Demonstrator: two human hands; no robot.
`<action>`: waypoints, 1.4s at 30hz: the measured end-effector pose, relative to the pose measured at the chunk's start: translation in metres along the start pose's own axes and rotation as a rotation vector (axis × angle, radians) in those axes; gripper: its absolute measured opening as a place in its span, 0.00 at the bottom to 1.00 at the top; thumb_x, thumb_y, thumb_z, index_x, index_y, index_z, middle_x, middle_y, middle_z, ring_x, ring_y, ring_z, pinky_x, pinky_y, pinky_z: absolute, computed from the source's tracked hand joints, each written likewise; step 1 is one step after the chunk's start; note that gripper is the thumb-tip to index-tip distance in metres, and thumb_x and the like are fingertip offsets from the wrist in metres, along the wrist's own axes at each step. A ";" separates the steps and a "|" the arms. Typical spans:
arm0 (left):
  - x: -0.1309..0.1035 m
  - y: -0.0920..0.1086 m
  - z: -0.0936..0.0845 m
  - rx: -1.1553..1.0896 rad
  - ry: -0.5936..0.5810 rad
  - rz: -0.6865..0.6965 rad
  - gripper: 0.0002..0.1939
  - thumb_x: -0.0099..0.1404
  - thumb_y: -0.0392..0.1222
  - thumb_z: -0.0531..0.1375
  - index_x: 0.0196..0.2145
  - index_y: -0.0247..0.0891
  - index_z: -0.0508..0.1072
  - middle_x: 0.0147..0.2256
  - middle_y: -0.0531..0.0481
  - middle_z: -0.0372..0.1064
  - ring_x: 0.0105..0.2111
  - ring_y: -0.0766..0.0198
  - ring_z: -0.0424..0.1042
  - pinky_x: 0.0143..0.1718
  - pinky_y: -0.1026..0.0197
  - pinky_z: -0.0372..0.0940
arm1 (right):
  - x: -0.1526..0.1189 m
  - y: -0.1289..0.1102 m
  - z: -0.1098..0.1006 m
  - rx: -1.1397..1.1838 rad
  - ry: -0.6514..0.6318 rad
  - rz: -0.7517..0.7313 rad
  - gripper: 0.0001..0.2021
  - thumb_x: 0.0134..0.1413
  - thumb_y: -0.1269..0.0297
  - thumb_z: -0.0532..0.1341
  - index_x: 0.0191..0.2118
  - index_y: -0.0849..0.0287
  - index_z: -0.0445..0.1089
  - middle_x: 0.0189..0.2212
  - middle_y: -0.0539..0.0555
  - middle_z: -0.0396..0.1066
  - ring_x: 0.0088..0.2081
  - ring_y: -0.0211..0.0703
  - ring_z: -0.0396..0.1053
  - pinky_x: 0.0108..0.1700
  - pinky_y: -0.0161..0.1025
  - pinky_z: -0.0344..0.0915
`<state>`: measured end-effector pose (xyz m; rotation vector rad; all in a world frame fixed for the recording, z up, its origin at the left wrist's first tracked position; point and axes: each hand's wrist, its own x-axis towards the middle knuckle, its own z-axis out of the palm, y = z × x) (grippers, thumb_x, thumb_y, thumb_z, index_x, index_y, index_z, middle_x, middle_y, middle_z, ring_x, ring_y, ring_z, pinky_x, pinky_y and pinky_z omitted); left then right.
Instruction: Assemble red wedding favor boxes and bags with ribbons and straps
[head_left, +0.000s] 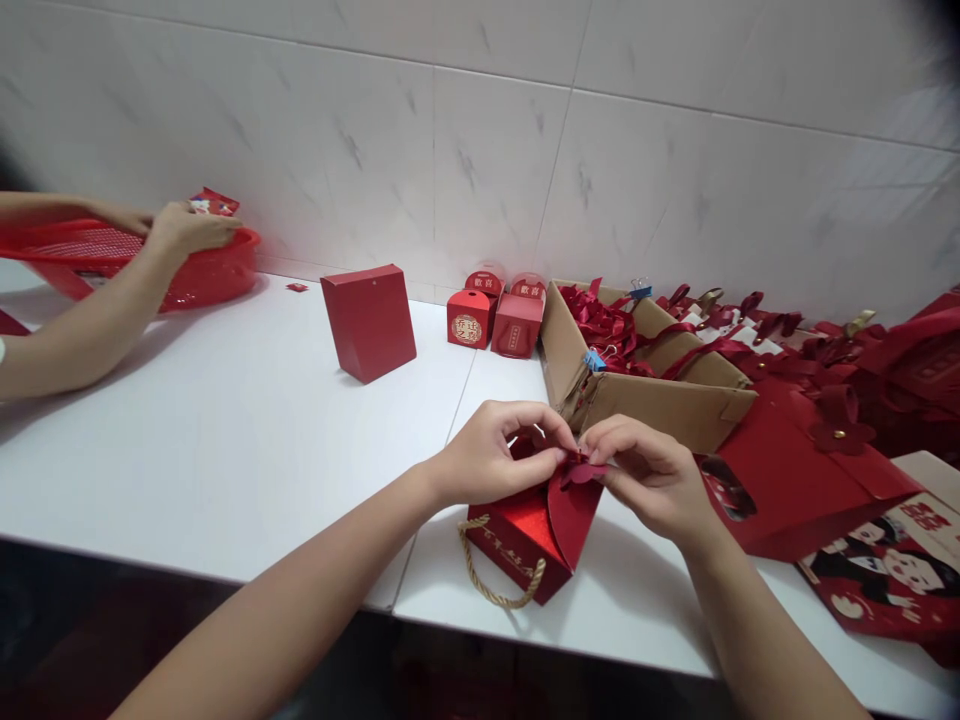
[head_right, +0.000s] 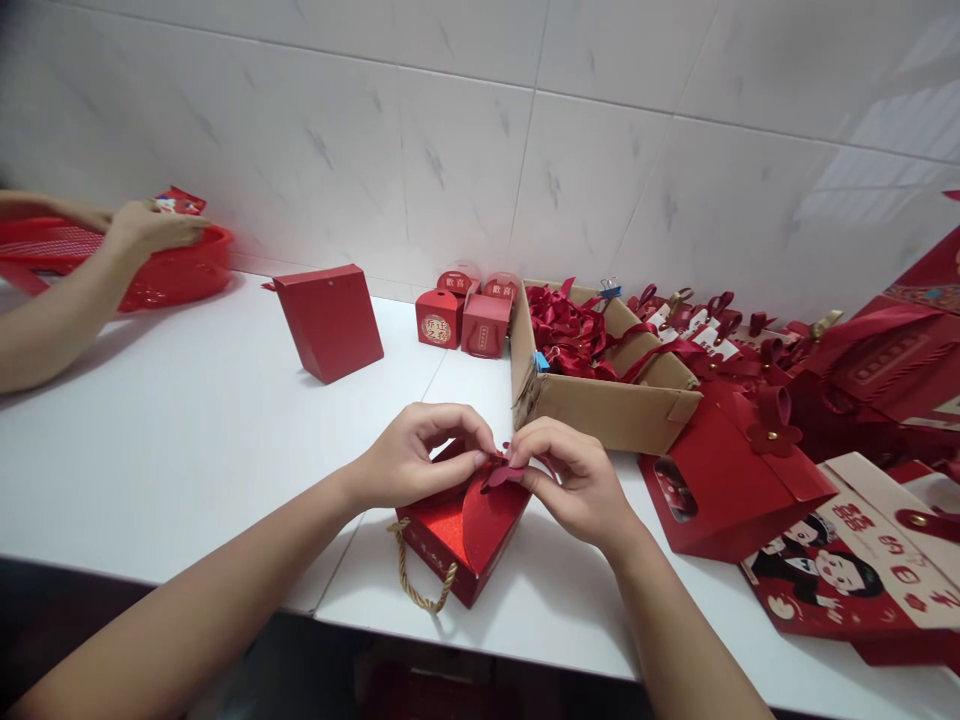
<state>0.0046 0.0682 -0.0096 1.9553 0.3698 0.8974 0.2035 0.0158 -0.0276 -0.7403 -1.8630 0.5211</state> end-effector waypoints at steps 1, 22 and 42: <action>0.000 0.000 0.000 -0.004 0.000 -0.003 0.05 0.58 0.33 0.57 0.33 0.31 0.72 0.31 0.45 0.72 0.31 0.65 0.70 0.32 0.63 0.66 | 0.000 0.000 0.000 -0.005 0.001 0.000 0.03 0.56 0.72 0.60 0.34 0.57 0.69 0.32 0.55 0.69 0.36 0.42 0.68 0.37 0.39 0.67; 0.000 0.003 0.002 -0.109 0.029 -0.029 0.04 0.53 0.31 0.59 0.29 0.32 0.72 0.29 0.47 0.72 0.29 0.66 0.70 0.32 0.65 0.66 | -0.002 0.000 0.003 0.096 0.016 -0.013 0.06 0.53 0.76 0.60 0.33 0.57 0.67 0.30 0.54 0.68 0.35 0.41 0.67 0.36 0.39 0.66; 0.001 0.005 -0.006 0.049 -0.042 0.082 0.13 0.50 0.41 0.68 0.33 0.32 0.76 0.31 0.45 0.74 0.31 0.62 0.72 0.35 0.61 0.67 | -0.007 0.003 0.005 -0.045 0.094 -0.119 0.10 0.51 0.80 0.60 0.35 0.56 0.67 0.31 0.53 0.67 0.33 0.42 0.68 0.34 0.39 0.65</action>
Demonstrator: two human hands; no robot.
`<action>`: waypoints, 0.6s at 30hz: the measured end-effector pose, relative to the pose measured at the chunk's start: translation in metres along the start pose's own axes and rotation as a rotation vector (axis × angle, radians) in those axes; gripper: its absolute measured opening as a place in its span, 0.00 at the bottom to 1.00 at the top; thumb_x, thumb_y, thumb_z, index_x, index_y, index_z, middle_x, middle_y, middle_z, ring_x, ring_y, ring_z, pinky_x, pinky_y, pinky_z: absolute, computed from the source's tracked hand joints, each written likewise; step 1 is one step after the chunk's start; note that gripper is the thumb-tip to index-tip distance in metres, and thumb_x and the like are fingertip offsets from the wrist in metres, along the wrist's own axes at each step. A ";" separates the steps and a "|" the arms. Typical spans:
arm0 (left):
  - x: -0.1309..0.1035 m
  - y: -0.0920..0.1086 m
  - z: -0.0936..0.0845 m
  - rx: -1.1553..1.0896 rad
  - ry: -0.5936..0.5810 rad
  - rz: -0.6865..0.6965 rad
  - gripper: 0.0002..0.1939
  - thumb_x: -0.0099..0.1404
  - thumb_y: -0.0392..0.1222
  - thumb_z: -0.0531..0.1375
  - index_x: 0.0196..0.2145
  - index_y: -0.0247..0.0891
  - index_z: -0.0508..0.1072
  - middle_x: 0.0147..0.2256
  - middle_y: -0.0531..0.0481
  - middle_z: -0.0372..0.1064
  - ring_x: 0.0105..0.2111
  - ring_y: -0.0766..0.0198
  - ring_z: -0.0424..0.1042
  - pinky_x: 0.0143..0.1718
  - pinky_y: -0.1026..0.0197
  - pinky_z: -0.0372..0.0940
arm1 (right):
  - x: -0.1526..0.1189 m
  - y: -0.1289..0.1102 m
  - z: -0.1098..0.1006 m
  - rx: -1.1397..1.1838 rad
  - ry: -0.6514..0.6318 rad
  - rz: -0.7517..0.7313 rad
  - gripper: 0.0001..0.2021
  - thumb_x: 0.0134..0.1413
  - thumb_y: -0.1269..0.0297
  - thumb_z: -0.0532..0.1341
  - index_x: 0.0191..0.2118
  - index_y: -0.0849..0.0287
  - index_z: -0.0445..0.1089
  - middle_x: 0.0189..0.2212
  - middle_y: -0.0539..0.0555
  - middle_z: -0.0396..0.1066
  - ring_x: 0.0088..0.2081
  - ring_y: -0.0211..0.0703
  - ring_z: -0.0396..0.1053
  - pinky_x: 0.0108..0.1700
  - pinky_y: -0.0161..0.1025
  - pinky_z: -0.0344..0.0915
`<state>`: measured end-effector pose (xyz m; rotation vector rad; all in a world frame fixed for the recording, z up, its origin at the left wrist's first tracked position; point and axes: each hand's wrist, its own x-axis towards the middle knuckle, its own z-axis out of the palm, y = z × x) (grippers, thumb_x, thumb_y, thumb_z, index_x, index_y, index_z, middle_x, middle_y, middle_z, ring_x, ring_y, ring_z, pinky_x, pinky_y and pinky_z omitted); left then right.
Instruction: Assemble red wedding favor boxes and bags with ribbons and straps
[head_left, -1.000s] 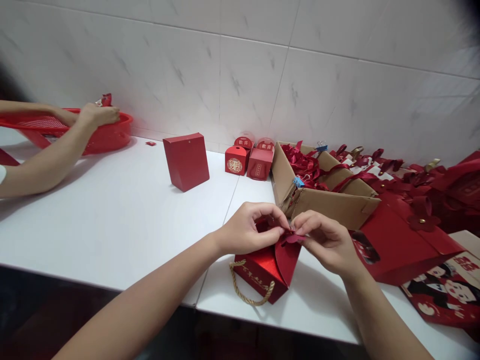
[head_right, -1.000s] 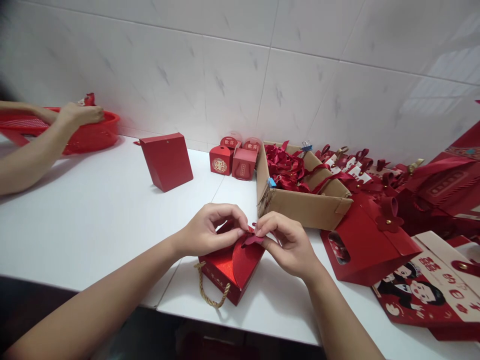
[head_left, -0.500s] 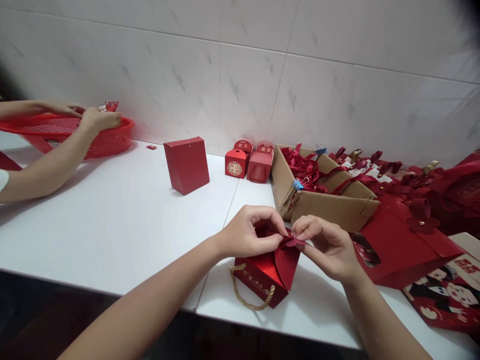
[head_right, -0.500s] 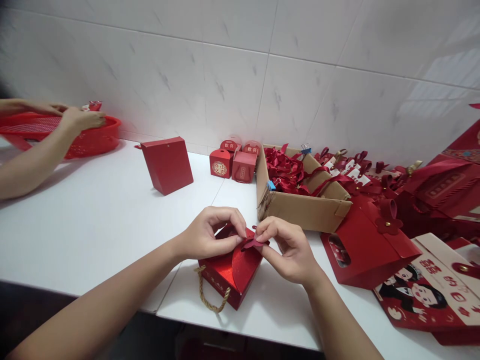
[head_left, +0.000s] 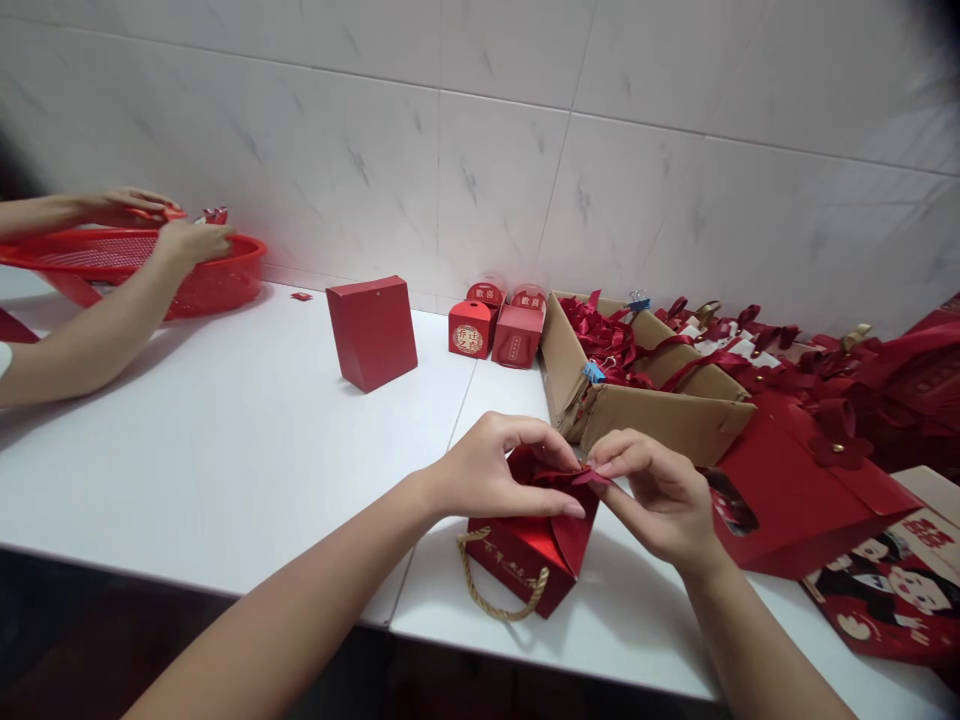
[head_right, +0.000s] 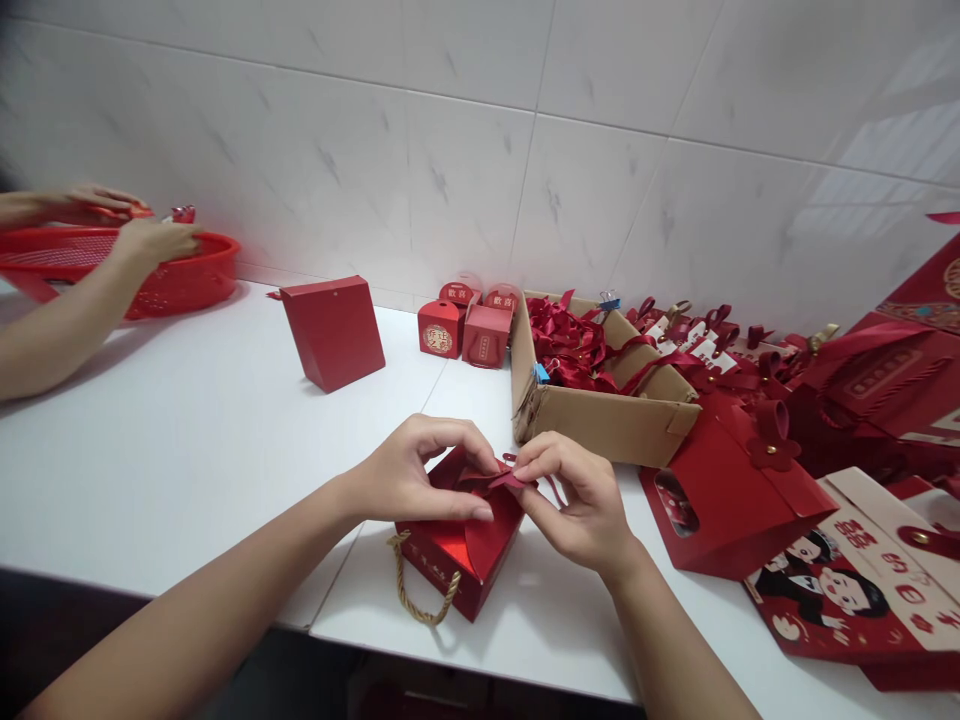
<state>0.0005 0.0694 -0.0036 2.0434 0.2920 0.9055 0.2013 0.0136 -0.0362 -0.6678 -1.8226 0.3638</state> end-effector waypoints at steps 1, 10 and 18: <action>0.000 0.001 -0.001 0.009 0.005 -0.008 0.12 0.51 0.41 0.68 0.33 0.32 0.76 0.30 0.45 0.74 0.31 0.63 0.71 0.34 0.62 0.67 | 0.000 0.000 0.001 -0.007 0.013 0.000 0.10 0.51 0.80 0.60 0.36 0.56 0.67 0.31 0.53 0.67 0.33 0.42 0.68 0.34 0.40 0.65; -0.001 0.006 -0.005 0.129 -0.008 0.048 0.05 0.57 0.32 0.60 0.31 0.33 0.76 0.31 0.44 0.73 0.32 0.62 0.71 0.34 0.61 0.65 | 0.003 -0.005 0.003 0.018 -0.010 -0.012 0.13 0.49 0.80 0.63 0.39 0.56 0.69 0.32 0.54 0.69 0.34 0.42 0.68 0.36 0.40 0.67; -0.001 0.002 -0.005 0.107 -0.052 0.097 0.06 0.58 0.30 0.59 0.32 0.34 0.75 0.32 0.44 0.73 0.35 0.61 0.71 0.38 0.59 0.66 | 0.007 -0.007 -0.006 0.026 -0.141 0.058 0.11 0.59 0.69 0.56 0.45 0.57 0.72 0.37 0.56 0.67 0.39 0.43 0.67 0.41 0.41 0.64</action>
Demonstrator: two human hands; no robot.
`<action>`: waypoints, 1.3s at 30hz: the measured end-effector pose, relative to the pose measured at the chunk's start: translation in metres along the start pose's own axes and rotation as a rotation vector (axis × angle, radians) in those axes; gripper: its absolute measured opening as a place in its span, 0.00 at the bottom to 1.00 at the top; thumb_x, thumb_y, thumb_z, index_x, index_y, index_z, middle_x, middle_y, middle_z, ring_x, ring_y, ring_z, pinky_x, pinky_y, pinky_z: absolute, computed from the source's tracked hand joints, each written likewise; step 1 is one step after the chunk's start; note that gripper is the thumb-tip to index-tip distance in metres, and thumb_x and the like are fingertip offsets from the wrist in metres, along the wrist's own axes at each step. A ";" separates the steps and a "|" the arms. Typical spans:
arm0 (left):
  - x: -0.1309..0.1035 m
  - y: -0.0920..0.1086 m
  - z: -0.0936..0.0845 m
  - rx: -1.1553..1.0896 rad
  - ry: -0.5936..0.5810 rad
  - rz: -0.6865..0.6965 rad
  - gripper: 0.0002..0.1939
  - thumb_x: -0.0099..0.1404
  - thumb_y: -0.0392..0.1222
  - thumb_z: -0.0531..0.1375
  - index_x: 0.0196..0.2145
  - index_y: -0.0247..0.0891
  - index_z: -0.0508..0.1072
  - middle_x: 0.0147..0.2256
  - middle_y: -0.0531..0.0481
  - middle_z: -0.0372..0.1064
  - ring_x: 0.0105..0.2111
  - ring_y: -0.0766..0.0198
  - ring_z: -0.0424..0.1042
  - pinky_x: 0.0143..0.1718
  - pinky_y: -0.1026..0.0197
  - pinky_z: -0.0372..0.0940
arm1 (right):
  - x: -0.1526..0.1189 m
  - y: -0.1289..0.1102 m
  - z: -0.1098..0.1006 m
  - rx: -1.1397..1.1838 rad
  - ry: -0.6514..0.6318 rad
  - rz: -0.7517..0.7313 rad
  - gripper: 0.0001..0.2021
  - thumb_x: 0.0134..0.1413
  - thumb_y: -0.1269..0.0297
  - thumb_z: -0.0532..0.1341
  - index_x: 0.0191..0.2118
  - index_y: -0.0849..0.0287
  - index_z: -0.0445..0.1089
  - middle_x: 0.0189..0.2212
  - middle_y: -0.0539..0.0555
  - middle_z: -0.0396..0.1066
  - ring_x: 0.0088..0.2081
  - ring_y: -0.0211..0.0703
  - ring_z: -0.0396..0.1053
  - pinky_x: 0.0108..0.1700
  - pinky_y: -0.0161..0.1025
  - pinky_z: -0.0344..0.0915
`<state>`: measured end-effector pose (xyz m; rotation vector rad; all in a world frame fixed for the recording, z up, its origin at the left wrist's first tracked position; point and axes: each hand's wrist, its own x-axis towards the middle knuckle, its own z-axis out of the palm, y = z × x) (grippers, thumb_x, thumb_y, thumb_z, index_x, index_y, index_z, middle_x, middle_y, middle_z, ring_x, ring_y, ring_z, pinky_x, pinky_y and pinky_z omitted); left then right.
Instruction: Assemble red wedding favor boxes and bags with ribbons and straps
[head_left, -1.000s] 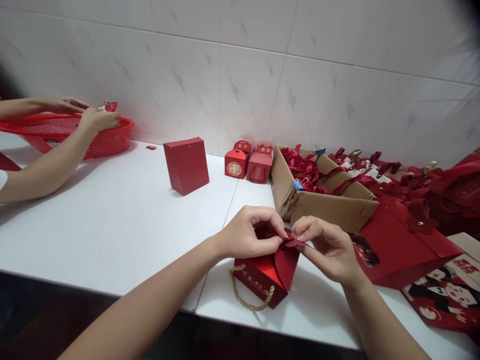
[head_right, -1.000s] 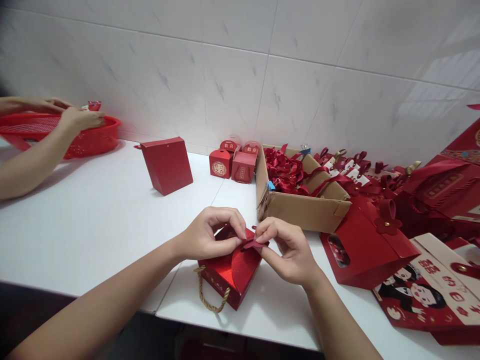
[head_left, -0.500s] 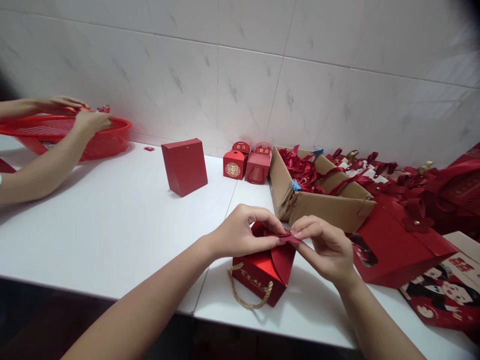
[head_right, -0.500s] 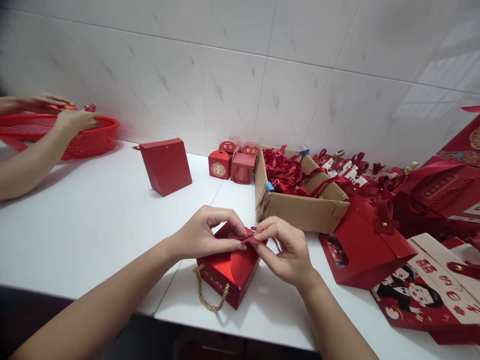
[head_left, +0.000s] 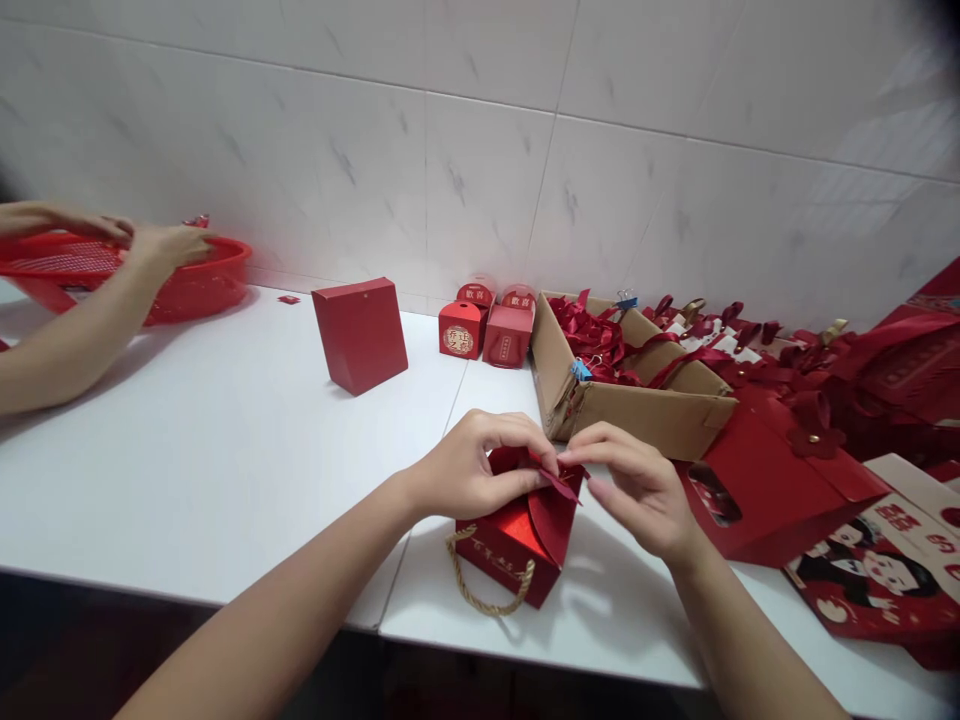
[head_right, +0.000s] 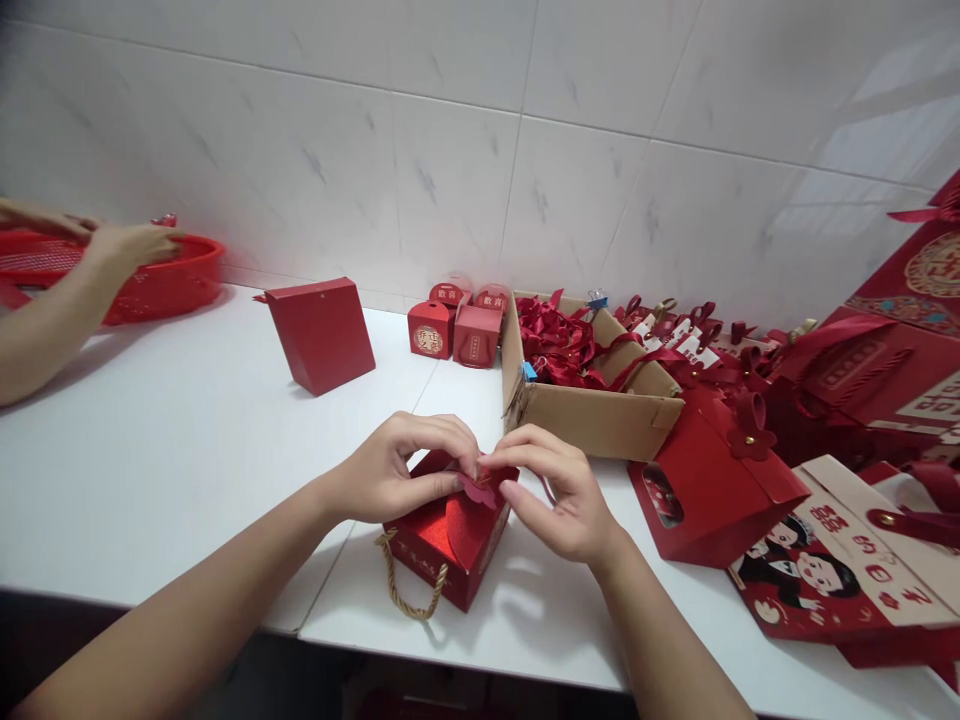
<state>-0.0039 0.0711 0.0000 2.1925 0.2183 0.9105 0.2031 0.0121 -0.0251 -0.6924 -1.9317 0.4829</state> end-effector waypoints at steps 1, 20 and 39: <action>0.000 0.000 0.000 0.003 -0.005 -0.007 0.06 0.58 0.30 0.59 0.33 0.34 0.75 0.32 0.44 0.73 0.35 0.61 0.71 0.37 0.59 0.66 | 0.000 0.000 0.000 -0.016 0.008 -0.015 0.11 0.57 0.72 0.57 0.44 0.56 0.72 0.37 0.56 0.68 0.38 0.42 0.67 0.40 0.40 0.65; 0.000 0.001 0.003 0.043 0.038 -0.068 0.04 0.57 0.31 0.58 0.31 0.32 0.74 0.32 0.44 0.72 0.30 0.64 0.70 0.31 0.62 0.65 | 0.002 -0.001 0.009 -0.138 0.089 -0.160 0.12 0.45 0.79 0.66 0.37 0.62 0.69 0.29 0.55 0.70 0.31 0.40 0.67 0.33 0.39 0.66; -0.001 -0.001 0.002 0.037 0.050 -0.018 0.05 0.58 0.31 0.59 0.32 0.33 0.75 0.31 0.45 0.73 0.33 0.62 0.70 0.36 0.59 0.67 | 0.003 -0.004 0.016 -0.336 0.255 -0.341 0.12 0.45 0.82 0.63 0.36 0.62 0.69 0.24 0.53 0.67 0.25 0.38 0.64 0.25 0.36 0.61</action>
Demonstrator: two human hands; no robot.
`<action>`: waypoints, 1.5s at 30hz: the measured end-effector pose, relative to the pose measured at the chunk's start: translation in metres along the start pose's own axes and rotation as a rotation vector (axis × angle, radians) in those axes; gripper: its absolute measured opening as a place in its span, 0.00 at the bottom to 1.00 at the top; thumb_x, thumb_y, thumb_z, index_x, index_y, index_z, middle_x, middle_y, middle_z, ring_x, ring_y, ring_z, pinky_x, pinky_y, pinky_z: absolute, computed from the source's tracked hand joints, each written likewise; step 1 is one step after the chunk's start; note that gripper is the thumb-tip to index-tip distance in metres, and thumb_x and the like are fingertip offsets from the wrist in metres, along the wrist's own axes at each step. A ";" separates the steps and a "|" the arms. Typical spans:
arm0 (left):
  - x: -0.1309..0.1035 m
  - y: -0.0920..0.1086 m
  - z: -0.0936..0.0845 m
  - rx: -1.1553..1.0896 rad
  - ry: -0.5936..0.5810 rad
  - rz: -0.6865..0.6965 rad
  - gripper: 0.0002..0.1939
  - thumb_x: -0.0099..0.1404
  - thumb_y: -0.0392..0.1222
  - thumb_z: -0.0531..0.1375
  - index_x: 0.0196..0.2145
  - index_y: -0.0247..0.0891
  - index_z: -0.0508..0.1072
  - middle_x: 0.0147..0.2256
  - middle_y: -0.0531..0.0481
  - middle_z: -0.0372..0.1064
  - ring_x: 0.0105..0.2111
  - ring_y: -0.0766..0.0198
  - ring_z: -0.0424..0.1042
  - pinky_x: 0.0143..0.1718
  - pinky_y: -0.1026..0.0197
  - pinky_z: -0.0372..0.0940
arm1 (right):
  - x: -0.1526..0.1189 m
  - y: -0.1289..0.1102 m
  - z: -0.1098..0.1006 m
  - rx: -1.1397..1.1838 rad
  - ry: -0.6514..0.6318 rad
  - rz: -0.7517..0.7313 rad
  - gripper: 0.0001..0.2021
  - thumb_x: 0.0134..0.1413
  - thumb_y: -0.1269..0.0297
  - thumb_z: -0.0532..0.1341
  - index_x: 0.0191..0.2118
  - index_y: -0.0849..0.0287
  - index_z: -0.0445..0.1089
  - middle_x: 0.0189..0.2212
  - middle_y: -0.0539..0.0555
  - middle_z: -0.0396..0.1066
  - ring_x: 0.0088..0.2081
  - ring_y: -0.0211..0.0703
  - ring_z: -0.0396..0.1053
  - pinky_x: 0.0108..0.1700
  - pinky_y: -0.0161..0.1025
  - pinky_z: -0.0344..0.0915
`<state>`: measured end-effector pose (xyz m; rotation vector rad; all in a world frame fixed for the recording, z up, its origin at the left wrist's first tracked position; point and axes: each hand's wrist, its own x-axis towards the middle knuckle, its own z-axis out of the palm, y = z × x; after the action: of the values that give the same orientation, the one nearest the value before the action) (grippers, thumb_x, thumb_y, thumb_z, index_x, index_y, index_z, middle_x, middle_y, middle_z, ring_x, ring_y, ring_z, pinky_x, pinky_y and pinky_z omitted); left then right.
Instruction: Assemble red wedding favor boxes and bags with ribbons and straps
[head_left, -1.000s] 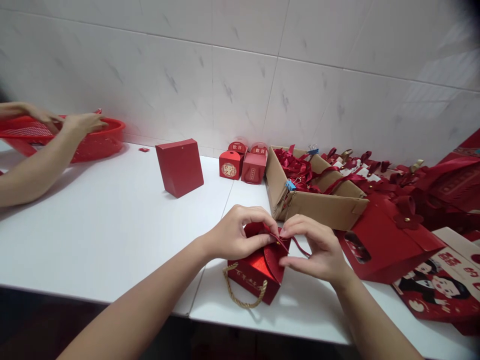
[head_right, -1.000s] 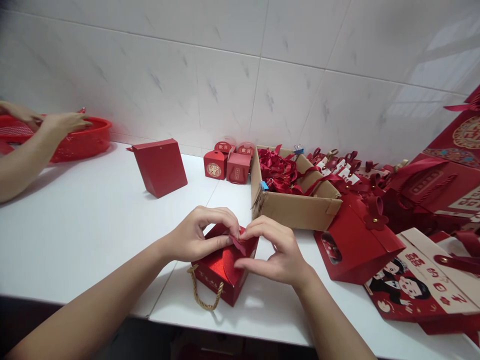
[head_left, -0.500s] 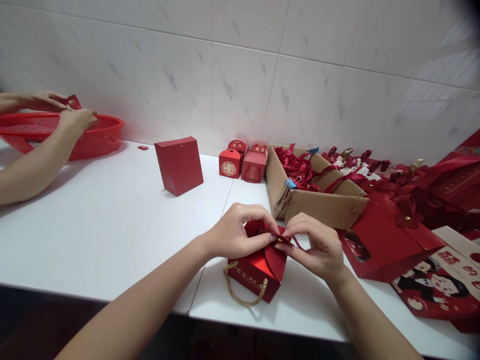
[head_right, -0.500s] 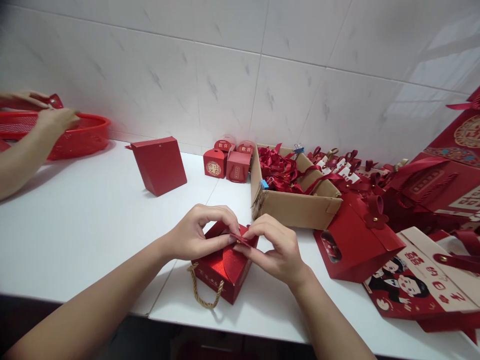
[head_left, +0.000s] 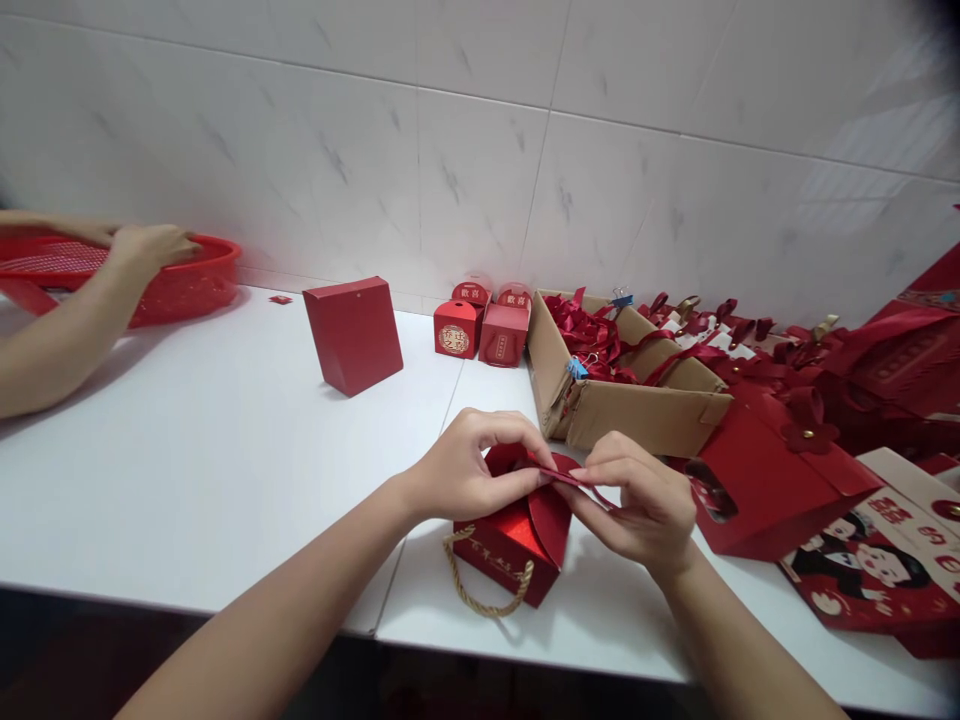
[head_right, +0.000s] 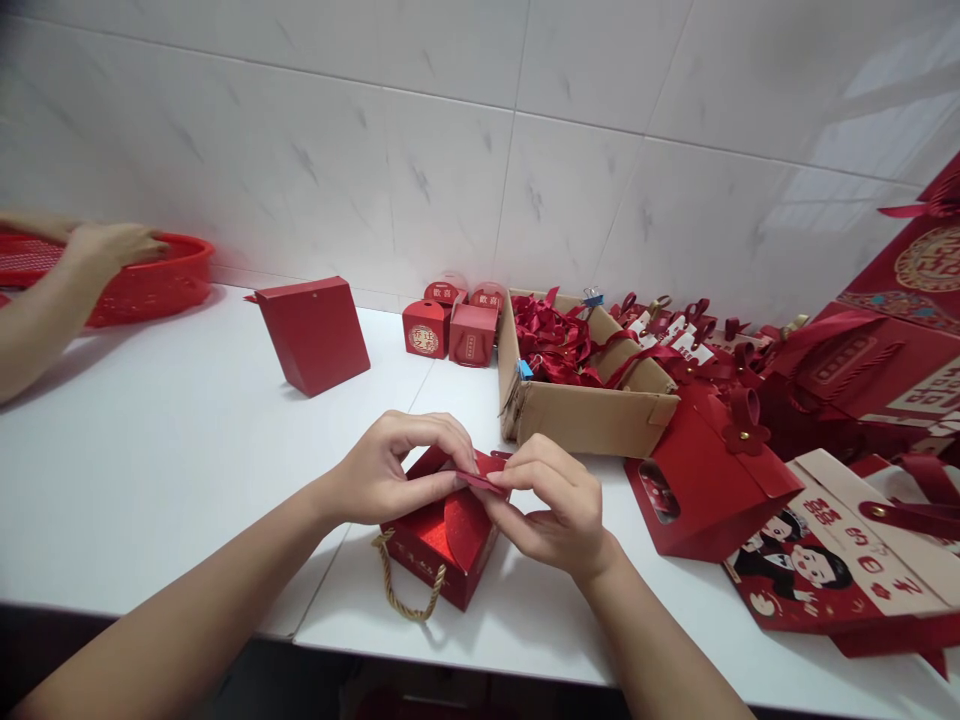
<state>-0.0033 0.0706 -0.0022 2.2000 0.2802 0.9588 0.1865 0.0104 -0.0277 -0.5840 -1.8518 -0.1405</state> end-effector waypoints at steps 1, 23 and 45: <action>0.000 0.000 0.000 0.000 0.005 0.004 0.05 0.58 0.32 0.59 0.32 0.33 0.75 0.31 0.45 0.73 0.33 0.62 0.70 0.36 0.59 0.67 | 0.000 0.000 0.000 -0.008 0.005 -0.004 0.11 0.45 0.82 0.63 0.35 0.62 0.69 0.23 0.53 0.67 0.25 0.38 0.63 0.24 0.36 0.61; 0.006 -0.025 -0.007 -0.167 0.200 -0.106 0.15 0.65 0.50 0.54 0.31 0.35 0.71 0.33 0.46 0.70 0.37 0.60 0.69 0.43 0.58 0.63 | -0.019 0.020 0.010 0.213 -0.027 0.343 0.17 0.56 0.67 0.53 0.52 0.57 0.57 0.39 0.56 0.61 0.35 0.41 0.61 0.38 0.41 0.63; -0.004 -0.100 0.000 0.303 0.158 -0.291 0.16 0.67 0.47 0.48 0.29 0.39 0.69 0.29 0.49 0.69 0.30 0.59 0.66 0.34 0.59 0.60 | 0.105 -0.008 -0.024 0.128 -0.785 0.259 0.16 0.45 0.82 0.60 0.30 0.52 0.78 0.23 0.48 0.73 0.20 0.36 0.68 0.24 0.30 0.66</action>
<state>0.0018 0.1411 -0.0735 2.2681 0.8441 0.9759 0.1780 0.0285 0.0782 -0.8588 -2.4825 0.4377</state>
